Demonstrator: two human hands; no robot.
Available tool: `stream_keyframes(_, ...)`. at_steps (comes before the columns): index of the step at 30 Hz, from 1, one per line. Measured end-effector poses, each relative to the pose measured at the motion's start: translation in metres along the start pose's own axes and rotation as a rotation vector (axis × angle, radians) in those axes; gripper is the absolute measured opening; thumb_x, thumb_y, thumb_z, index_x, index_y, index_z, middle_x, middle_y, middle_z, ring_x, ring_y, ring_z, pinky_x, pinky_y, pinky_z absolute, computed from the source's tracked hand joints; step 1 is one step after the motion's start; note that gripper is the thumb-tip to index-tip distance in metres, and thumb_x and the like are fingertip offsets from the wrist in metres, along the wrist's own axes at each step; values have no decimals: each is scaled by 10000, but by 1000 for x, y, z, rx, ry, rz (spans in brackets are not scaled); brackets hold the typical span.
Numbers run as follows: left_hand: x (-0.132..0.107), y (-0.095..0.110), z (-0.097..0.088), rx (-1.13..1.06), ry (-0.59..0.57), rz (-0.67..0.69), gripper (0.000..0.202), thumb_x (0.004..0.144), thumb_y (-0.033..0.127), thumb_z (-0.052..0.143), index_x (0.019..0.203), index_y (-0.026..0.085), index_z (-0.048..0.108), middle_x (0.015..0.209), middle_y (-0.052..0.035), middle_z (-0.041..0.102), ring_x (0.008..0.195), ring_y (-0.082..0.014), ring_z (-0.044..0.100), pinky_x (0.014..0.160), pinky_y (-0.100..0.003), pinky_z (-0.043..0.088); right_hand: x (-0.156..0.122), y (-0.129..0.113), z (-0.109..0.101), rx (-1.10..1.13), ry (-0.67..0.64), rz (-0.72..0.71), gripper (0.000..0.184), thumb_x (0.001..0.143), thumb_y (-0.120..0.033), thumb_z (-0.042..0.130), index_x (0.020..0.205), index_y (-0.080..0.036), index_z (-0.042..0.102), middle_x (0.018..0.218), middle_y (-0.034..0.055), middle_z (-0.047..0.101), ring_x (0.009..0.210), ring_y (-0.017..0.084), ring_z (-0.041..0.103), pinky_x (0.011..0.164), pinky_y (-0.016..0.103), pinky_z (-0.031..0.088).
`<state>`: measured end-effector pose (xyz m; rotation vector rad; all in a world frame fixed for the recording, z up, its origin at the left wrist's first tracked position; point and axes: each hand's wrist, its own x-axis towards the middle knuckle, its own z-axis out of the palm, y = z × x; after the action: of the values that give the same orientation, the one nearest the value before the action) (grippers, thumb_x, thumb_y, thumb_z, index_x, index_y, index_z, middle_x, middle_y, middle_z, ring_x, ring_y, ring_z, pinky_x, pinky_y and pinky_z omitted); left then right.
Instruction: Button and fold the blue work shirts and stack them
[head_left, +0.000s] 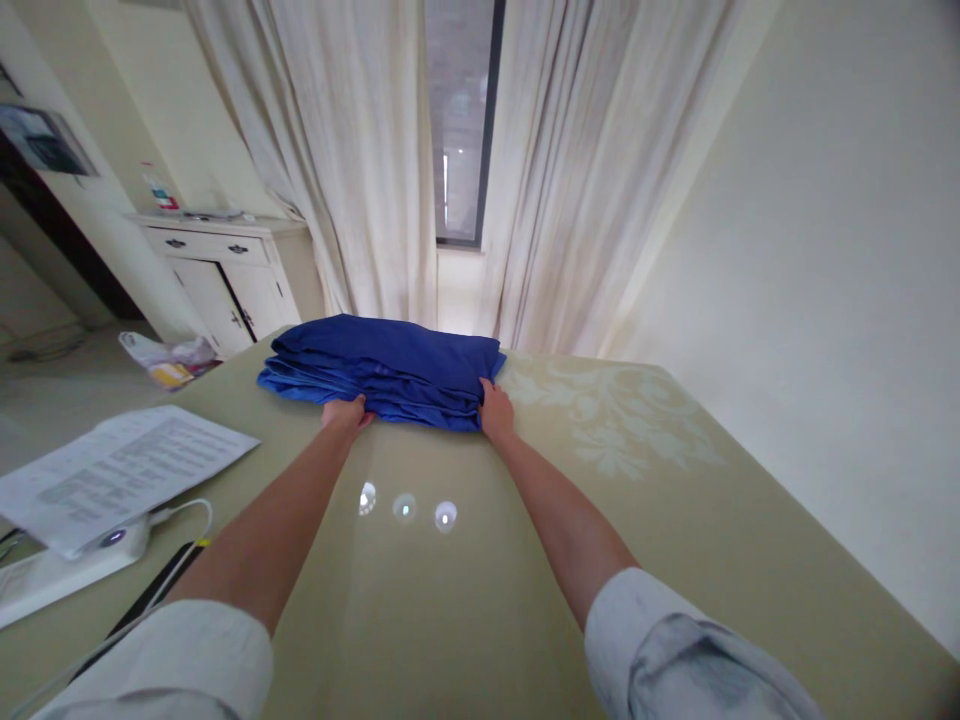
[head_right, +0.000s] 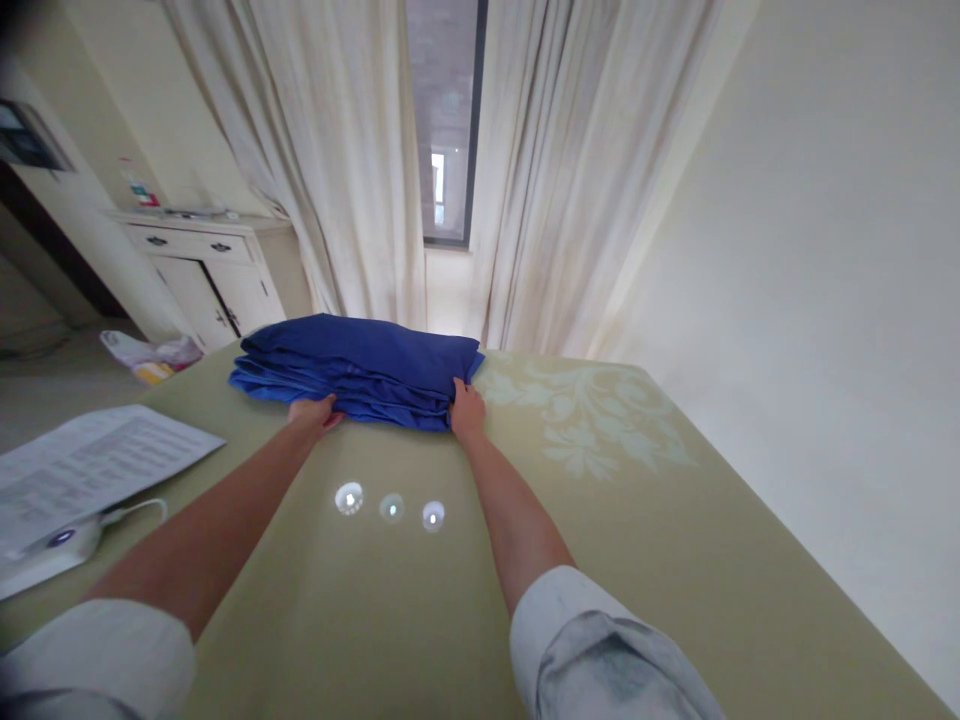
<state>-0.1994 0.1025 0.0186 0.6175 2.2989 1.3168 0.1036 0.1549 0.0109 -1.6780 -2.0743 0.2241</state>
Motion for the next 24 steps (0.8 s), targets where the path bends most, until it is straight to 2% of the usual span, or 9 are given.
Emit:
stream_keyframes(2,-8,-2,-3,118,-1,2,230,880,357,741,937,140,694,837,-176,752,836,-350,784,688,-443,666,6,-3,-1,-4,-27,12,631,967,-55,370,1573,-178,493,1379,171,673,1255,280,638,1098,413,475)
stream_keyframes(4,-14,-3,-5,225,16,30,250,864,394,761,884,153,700,922,-227,765,1006,-410,764,827,-508,643,12,-5,0,0,-44,4,649,971,-32,328,1579,-192,492,1395,159,676,1263,268,644,1111,400,469)
stream_keyframes(7,-18,-2,-3,349,53,90,286,911,449,696,933,165,715,1144,-272,751,1192,-441,697,989,-569,560,20,-9,5,0,-51,-6,647,991,-51,314,1603,-196,464,1434,159,657,1284,265,642,1123,391,465)
stream_keyframes(10,-17,0,3,433,87,151,349,990,468,564,1015,157,720,1215,-270,736,1254,-425,664,1082,-585,470,28,-13,15,-10,-46,-9,663,991,-59,303,1625,-203,437,1421,154,667,1276,268,647,1118,401,477)
stream_keyframes(15,-12,0,11,505,140,158,474,1055,499,391,1130,144,696,1180,-248,754,1176,-399,702,1057,-565,453,48,-23,31,-21,-38,-13,691,985,-62,285,1654,-205,381,1445,145,648,1302,269,616,1124,413,476)
stream_keyframes(18,-13,1,13,515,182,144,500,1059,505,370,1224,124,649,1167,-244,761,1142,-390,719,1039,-543,458,54,-28,35,-33,-49,-23,688,993,-59,259,1654,-202,382,1485,148,614,1316,274,597,1128,417,467)
stream_keyframes(21,-17,2,12,490,205,142,497,1054,506,380,1246,116,622,1149,-240,769,1131,-391,724,1038,-537,456,53,-29,32,-58,-59,-27,679,994,-59,277,1654,-180,386,1520,180,571,1326,296,582,1125,446,460)
stream_keyframes(24,-19,4,10,430,213,145,448,1058,475,372,1212,144,631,1145,-222,776,1122,-378,731,1048,-536,450,54,-23,18,-81,-76,-50,685,962,-53,380,1635,-172,422,1558,186,527,1338,290,574,1123,424,458)
